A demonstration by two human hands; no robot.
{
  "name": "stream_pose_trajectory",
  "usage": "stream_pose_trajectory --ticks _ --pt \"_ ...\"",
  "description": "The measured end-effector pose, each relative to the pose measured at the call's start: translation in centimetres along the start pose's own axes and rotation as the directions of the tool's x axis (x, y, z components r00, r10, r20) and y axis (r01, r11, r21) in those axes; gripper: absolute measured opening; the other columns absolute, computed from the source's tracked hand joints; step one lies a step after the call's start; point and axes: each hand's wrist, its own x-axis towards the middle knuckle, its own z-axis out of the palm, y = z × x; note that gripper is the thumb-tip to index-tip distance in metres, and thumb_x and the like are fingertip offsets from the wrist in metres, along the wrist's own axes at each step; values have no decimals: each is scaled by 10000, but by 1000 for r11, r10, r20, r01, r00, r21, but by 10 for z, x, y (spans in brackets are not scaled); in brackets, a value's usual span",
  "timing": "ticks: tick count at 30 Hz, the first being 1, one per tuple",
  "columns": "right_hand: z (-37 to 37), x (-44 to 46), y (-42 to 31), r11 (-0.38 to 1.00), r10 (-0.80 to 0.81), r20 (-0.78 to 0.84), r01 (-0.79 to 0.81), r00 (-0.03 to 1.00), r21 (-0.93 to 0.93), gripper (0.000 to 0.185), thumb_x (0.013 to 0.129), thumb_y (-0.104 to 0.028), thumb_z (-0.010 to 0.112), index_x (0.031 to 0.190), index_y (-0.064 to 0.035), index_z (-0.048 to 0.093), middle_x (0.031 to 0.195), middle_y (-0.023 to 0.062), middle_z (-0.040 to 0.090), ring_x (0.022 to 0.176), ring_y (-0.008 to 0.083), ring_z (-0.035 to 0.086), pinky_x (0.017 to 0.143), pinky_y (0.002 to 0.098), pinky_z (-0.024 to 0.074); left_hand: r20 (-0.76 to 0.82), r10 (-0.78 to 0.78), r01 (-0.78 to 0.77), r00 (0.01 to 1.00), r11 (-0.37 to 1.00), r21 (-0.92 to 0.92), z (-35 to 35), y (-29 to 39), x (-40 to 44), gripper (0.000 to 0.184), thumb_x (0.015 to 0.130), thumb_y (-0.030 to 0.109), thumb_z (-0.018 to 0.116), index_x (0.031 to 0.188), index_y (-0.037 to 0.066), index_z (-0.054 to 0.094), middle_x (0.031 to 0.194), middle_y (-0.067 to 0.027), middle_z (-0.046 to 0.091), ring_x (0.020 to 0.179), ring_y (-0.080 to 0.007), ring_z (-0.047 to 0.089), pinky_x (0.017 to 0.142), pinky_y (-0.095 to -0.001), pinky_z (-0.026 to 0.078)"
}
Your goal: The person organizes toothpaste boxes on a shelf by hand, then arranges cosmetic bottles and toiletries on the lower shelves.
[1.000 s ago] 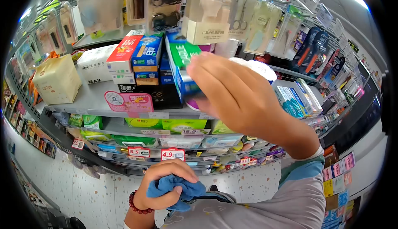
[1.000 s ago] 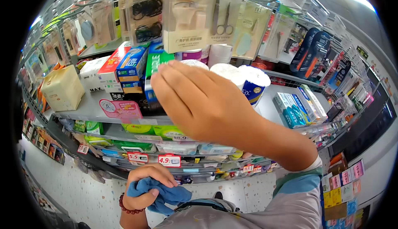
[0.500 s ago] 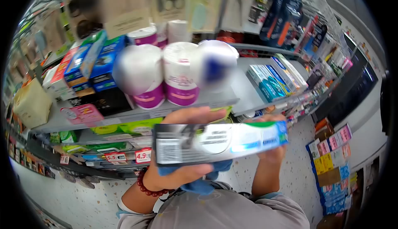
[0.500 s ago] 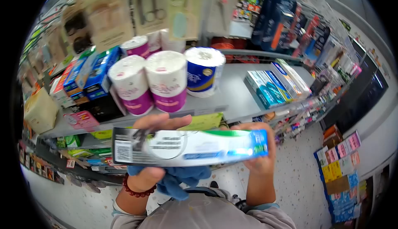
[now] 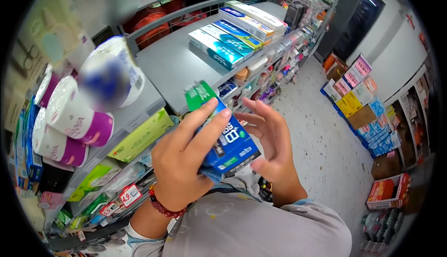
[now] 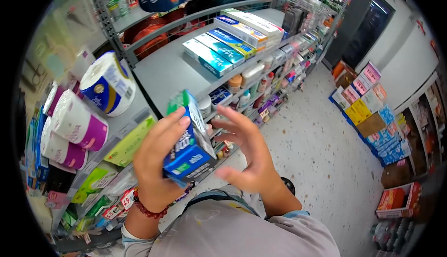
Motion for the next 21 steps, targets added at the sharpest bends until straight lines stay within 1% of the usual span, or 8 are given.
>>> stream_pose_trajectory --ticks 2,5,11,12,14,18,20,21 --pt "0 0 -13 973 -120 139 144 983 -178 1087 781 -187 966 1635 -24 312 1660 211 389 1408 356 549 1101 465 500 66 51 -66 997 969 239 10 -4 -1 675 687 68 828 1345 191 740 1381 -165 691 799 -238 688 664 -324 534" --pt "10 -6 -8 924 -155 54 164 986 -346 973 769 -98 944 1569 20 403 1571 249 498 1369 355 597 1089 440 528 96 139 -167 986 889 426 28 -12 -4 618 752 79 764 1342 261 757 1407 -128 680 641 -163 589 572 -298 466" --pt "8 -9 12 914 -230 -95 181 969 -362 784 823 23 853 1493 87 450 1516 287 549 1296 300 650 1054 394 563 64 175 -185 982 870 457 33 -23 -8 541 840 98 766 1362 236 744 1427 -162 631 669 -155 615 592 -295 509" --pt "7 -8 15 930 -212 -128 159 969 -332 762 835 38 836 1489 94 448 1509 285 555 1287 294 653 1052 395 564 29 -2 -9 1000 925 379 32 -18 -10 628 784 53 820 1390 175 709 1442 -190 599 914 -261 643 740 -344 538" --pt "3 -7 18 942 -196 -157 141 968 -304 740 847 54 819 1485 101 446 1503 283 561 1279 289 656 1049 396 565 7 -179 169 984 941 293 31 -18 -12 727 728 8 875 1417 115 673 1457 -218 567 1160 -367 670 888 -394 567" --pt "-1 -4 26 950 -155 -128 112 980 -292 709 867 84 791 1483 106 439 1514 274 553 1271 280 658 1046 389 562 -20 -222 219 975 936 276 29 -22 -15 594 814 12 844 1376 66 661 1407 -206 590 1213 -392 637 979 -429 543" --pt "1 -3 33 966 -123 -184 75 975 -249 703 873 84 790 1485 97 444 1489 247 576 1268 265 657 1056 378 554 29 -166 150 986 943 297 25 -27 -16 584 815 59 858 1372 99 686 1375 -149 625 929 -291 755 720 -364 602" --pt "3 -1 36 966 -122 -183 74 976 -248 703 873 84 790 1485 97 444 1489 247 576 1268 265 657 1056 378 554 28 -168 152 985 942 298 26 -26 -17 584 815 59 858 1372 99 686 1375 -149 625 929 -291 755 720 -364 602"
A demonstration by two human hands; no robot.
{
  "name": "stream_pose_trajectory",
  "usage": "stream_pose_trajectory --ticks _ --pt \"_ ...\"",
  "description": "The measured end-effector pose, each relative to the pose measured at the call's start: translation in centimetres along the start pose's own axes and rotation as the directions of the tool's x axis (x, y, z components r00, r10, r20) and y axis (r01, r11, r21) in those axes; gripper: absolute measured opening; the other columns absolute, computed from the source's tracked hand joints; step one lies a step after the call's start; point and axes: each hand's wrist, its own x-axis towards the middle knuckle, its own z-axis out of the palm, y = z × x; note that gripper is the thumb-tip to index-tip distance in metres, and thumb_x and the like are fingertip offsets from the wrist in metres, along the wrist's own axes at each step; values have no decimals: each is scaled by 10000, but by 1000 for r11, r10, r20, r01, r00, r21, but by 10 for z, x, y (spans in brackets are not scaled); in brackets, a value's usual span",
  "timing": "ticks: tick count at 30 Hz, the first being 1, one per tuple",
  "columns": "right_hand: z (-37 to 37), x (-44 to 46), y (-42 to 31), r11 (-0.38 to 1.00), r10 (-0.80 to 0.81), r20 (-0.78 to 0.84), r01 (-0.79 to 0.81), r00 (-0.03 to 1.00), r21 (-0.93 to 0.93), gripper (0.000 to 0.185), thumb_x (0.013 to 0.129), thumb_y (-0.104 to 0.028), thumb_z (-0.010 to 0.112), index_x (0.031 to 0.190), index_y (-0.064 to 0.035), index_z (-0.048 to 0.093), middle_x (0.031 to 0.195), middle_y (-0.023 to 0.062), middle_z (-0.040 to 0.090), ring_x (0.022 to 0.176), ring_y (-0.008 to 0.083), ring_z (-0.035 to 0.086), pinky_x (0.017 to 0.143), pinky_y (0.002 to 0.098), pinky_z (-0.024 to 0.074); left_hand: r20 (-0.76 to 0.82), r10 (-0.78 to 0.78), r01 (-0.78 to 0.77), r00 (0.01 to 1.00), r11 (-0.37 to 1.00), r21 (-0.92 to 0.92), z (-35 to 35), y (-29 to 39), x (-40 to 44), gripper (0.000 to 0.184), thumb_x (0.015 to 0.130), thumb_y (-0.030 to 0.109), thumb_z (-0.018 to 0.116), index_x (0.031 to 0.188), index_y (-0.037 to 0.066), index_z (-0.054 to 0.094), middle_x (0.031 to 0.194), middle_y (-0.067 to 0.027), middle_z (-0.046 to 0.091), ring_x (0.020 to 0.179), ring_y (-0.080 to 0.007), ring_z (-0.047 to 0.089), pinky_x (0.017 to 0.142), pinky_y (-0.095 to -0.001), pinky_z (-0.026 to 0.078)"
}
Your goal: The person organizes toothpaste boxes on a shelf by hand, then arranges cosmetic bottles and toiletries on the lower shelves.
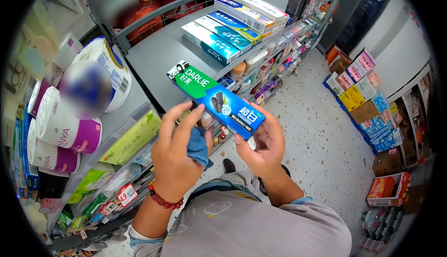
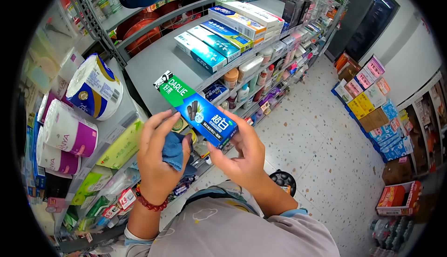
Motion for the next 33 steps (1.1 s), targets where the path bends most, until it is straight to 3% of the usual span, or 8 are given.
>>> stream_pose_trajectory --ticks 7,9,10,14,19,26,31,33 --pt "22 39 37 987 157 -22 -156 987 24 709 907 31 784 1525 38 436 1417 174 616 1266 242 646 1053 360 523 84 -55 58 995 998 -36 4 4 7 530 871 137 824 1369 47 669 1316 -166 674 1029 -351 747 816 -397 612" --pt "23 57 42 853 12 -9 -15 1000 -522 671 912 -160 829 1457 66 509 1298 216 655 1174 354 657 1024 449 521 72 -34 36 997 999 -32 6 2 16 512 881 155 818 1358 38 672 1297 -169 688 1011 -353 747 818 -401 610" --pt "25 64 55 778 -198 30 176 980 -604 729 878 -228 854 1465 43 519 1339 234 599 1212 441 559 1059 502 448 114 -72 71 991 997 18 5 2 21 489 889 175 811 1339 33 680 1263 -166 703 997 -357 743 816 -405 608" --pt "14 82 58 564 -266 138 270 954 -780 711 866 -249 857 1465 -23 548 1464 230 486 1279 439 473 1054 551 395 128 -146 123 981 977 176 5 8 49 459 921 285 787 1286 20 699 1188 -167 726 998 -377 726 815 -422 601" --pt "-16 107 48 498 -229 264 346 937 -795 590 915 -204 795 1439 -51 571 1471 235 494 1299 462 473 1071 575 387 212 -389 309 897 893 328 20 -1 87 579 934 361 794 1414 67 656 1173 -209 728 1028 -388 714 876 -433 576" --pt "-61 163 71 558 -307 358 471 882 -683 444 939 -70 690 1381 -78 645 1444 165 594 1405 408 499 1170 553 375 185 -445 270 876 771 577 46 -13 93 589 947 334 771 1498 193 617 1274 -219 709 1157 -390 691 935 -443 573" --pt "-62 179 76 408 -247 560 609 791 -680 446 921 -56 663 1362 -118 683 1461 127 613 1393 340 548 1224 525 346 322 -569 398 757 791 465 48 -14 110 566 957 290 761 1499 210 619 1247 -217 721 1089 -387 708 899 -425 573" --pt "-64 180 80 492 -203 559 578 804 -652 460 928 -30 641 1372 -142 683 1462 119 621 1399 339 551 1216 527 353 300 -426 248 854 839 484 53 -17 107 571 951 286 772 1497 211 624 1141 -204 742 1002 -387 714 847 -422 567"
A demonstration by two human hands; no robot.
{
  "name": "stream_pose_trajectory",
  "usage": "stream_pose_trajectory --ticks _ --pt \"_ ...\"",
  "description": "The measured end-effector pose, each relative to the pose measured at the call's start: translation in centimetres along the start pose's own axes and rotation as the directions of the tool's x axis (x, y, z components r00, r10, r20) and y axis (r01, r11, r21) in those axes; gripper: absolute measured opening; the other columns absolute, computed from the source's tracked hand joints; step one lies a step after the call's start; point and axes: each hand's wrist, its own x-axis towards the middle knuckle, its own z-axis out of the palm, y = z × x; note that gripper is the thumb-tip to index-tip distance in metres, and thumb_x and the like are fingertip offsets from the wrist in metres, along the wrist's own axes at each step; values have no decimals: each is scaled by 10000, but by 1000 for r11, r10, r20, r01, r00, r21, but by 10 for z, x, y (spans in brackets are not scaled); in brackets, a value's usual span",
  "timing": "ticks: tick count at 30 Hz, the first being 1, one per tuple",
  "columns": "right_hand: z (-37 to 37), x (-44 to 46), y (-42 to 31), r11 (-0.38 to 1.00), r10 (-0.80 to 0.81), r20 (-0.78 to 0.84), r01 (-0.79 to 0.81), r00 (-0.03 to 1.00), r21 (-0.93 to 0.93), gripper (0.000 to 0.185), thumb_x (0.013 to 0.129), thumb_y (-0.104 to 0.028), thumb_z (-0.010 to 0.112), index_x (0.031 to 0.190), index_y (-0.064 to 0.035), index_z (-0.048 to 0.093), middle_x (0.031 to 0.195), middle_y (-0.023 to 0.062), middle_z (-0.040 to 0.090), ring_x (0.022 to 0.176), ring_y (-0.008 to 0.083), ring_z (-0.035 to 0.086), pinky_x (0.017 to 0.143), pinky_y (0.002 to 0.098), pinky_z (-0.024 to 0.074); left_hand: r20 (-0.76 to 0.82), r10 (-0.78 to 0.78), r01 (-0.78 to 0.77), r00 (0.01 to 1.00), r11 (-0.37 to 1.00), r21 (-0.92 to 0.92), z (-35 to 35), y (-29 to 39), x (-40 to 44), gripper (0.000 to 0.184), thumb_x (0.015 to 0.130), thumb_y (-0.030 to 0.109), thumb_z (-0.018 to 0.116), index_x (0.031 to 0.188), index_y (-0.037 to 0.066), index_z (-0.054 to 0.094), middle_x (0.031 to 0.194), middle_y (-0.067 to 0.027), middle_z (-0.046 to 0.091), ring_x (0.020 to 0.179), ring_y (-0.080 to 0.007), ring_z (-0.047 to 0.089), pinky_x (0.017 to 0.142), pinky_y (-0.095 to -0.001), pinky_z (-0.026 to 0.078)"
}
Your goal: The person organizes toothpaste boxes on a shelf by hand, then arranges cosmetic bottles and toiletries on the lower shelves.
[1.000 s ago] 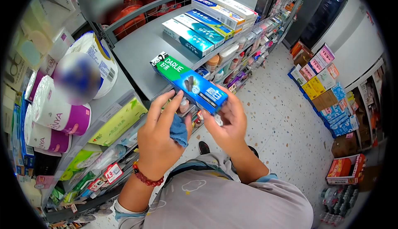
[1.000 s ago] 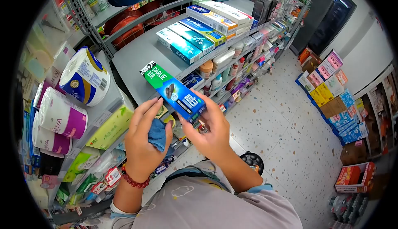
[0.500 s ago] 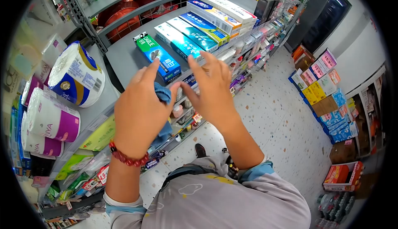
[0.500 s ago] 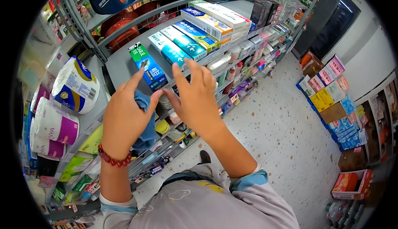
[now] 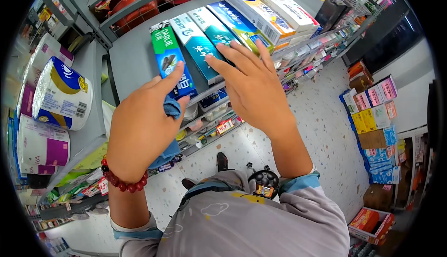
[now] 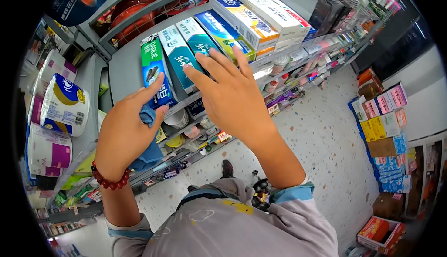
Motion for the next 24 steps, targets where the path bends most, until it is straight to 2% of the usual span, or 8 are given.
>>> stream_pose_trajectory --ticks 3,9,13,15,18,21,22,24 --pt "5 -1 7 997 -2 12 1 1000 78 462 918 -32 644 1366 -139 691 1439 123 639 1380 344 566 1211 529 357 75 -67 75 995 990 -119 -3 15 9 576 941 270 784 1493 215 630 1049 -201 742 922 -389 703 797 -433 556" --pt "4 0 10 993 -6 12 5 1000 114 453 915 -34 646 1355 -130 700 1432 128 642 1370 345 570 1204 528 359 121 -107 111 987 993 -31 -2 28 12 580 938 236 780 1497 196 627 935 -185 723 821 -383 686 732 -454 537" --pt "3 -1 11 988 13 34 -18 999 154 460 930 -17 637 1367 -147 696 1443 116 639 1385 344 565 1202 530 357 29 -36 38 999 998 -46 2 31 9 592 933 241 783 1497 158 622 904 -181 715 810 -381 687 722 -460 535" --pt "2 -1 12 987 10 35 -15 999 163 458 932 -21 641 1370 -144 694 1447 119 637 1389 347 561 1204 531 352 119 -65 60 991 997 46 -2 39 10 624 958 262 749 1525 88 555 958 -153 727 823 -348 717 701 -446 564" --pt "2 -1 11 986 10 46 -18 999 167 444 943 -48 656 1377 -138 689 1458 123 631 1397 350 554 1209 532 342 119 -45 36 992 996 78 2 38 7 680 956 258 745 1560 67 497 970 -135 717 803 -339 719 686 -438 571" --pt "2 -2 10 986 10 50 -18 999 168 428 958 -106 678 1386 -133 682 1474 124 623 1408 352 545 1218 536 328 136 -89 82 987 995 50 -3 43 3 703 950 268 739 1560 35 477 1075 -171 731 843 -347 739 693 -437 587" --pt "1 -1 10 986 13 53 -22 999 168 426 965 -141 689 1391 -130 679 1483 124 618 1415 353 540 1225 540 318 127 -90 84 988 995 54 -2 43 1 703 950 268 739 1560 35 477 1075 -171 731 843 -347 739 693 -437 587" --pt "-3 0 7 987 12 53 -21 999 160 436 966 -170 699 1399 -130 675 1492 125 613 1419 357 536 1229 546 312 -26 -99 101 995 991 82 2 41 -4 705 956 295 724 1554 19 473 1246 -246 703 894 -370 753 705 -443 601"
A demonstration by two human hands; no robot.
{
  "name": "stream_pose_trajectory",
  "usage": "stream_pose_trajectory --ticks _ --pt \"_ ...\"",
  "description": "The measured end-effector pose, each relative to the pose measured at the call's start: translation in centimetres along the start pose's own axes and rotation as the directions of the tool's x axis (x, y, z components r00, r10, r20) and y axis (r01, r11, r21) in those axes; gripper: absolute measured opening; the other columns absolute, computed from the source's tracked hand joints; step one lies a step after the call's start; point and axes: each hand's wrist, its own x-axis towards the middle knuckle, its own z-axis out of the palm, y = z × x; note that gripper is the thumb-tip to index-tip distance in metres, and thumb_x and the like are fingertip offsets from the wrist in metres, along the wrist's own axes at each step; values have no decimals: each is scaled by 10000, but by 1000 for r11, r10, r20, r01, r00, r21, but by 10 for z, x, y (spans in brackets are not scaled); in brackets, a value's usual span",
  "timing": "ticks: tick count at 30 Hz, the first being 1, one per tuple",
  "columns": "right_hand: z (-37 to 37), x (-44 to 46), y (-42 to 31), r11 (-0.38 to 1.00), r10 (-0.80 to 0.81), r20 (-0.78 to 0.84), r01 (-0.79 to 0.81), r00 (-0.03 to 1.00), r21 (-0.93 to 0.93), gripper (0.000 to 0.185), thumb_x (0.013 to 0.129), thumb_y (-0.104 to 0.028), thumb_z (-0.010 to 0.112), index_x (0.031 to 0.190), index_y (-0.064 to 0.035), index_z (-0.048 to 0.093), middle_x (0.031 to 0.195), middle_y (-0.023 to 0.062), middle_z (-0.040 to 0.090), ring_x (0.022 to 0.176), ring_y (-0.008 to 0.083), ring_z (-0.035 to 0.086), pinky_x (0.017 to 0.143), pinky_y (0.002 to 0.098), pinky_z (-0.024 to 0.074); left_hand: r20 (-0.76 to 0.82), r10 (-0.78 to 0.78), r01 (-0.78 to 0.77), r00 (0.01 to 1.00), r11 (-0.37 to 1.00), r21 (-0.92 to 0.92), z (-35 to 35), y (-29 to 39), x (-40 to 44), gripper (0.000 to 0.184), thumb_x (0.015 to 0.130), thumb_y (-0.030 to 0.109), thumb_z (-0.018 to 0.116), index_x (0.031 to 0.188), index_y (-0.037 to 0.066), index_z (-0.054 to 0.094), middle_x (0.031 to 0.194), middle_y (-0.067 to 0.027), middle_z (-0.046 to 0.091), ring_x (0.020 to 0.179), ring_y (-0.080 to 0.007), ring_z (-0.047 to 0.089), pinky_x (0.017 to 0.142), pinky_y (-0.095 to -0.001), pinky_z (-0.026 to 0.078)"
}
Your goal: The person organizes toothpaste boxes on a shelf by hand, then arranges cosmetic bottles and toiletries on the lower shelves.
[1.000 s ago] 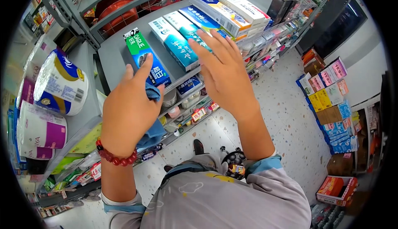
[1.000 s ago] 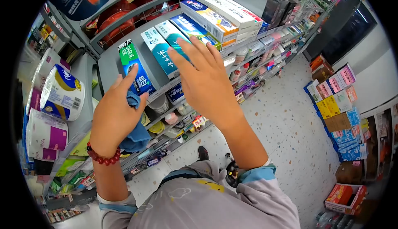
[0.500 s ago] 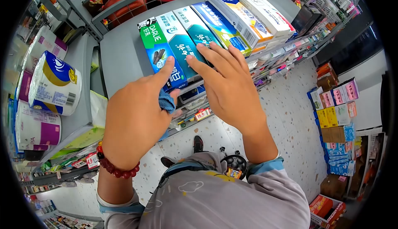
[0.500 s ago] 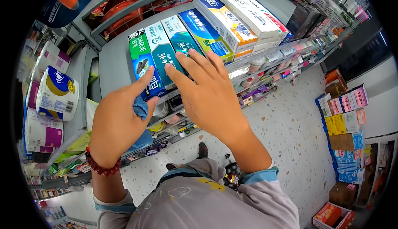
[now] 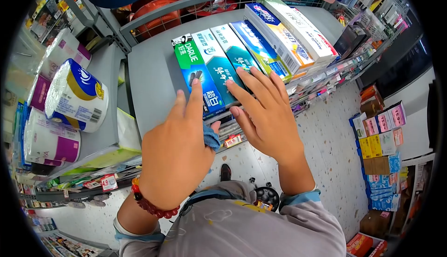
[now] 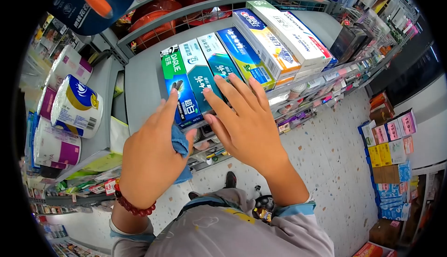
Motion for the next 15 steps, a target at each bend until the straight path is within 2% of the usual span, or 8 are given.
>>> stream_pose_trajectory --ticks 4,6,7,8,10,12,13,15 --pt "-6 8 -11 999 -44 -7 44 999 32 475 964 -213 714 1427 -126 659 1513 134 599 1429 368 525 1240 563 295 91 67 -57 994 993 -106 -2 -10 -2 718 970 308 702 1566 4 443 1402 -305 622 933 -395 756 719 -461 610" --pt "-7 9 -14 995 -101 14 102 995 -21 471 977 -271 722 1410 -99 654 1494 146 600 1396 356 542 1228 556 325 94 -6 25 996 978 -206 -6 -8 -6 780 928 300 789 1572 14 454 1358 -233 668 1095 -389 716 861 -449 600" --pt "-8 9 -16 998 -60 79 62 995 -24 477 977 -271 724 1414 -95 651 1491 151 604 1391 359 547 1223 551 337 24 9 -5 1000 981 -193 -3 -11 -12 725 945 286 763 1562 34 478 1393 -235 644 1014 -405 731 807 -461 612" --pt "-6 10 -20 999 -35 140 37 990 -14 484 976 -272 727 1418 -91 648 1487 156 608 1387 362 553 1218 547 349 -5 -22 21 1000 986 -164 -11 -12 -19 725 945 286 763 1562 34 478 1393 -235 644 1014 -405 731 807 -461 612" --pt "-9 11 -28 999 -39 103 42 994 -34 476 963 -212 718 1412 -70 646 1466 161 623 1377 377 562 1203 531 379 127 20 -4 992 992 -126 -32 -19 -38 641 962 272 737 1528 55 528 1406 -228 632 902 -397 746 713 -459 616" --pt "-12 18 -44 993 -114 34 114 993 2 461 926 -142 717 1373 -41 664 1441 182 634 1355 400 578 1172 542 414 27 56 -49 998 973 -227 -48 -30 -63 577 965 291 743 1477 79 581 1398 -206 634 805 -366 745 624 -427 606" --pt "-9 27 -61 984 -173 17 172 985 47 461 926 -142 717 1373 -41 664 1441 182 634 1355 400 578 1172 542 414 -1 -2 1 1000 982 -189 -58 -42 -78 577 965 291 743 1477 79 581 1398 -206 634 805 -366 745 624 -427 606" --pt "-10 43 -91 951 -269 -27 270 963 151 443 883 -104 728 1317 -24 688 1400 197 651 1316 417 603 1141 547 447 -88 128 -153 988 892 -424 -74 -61 -101 547 964 306 752 1438 76 606 1349 -173 656 788 -325 740 601 -391 593"
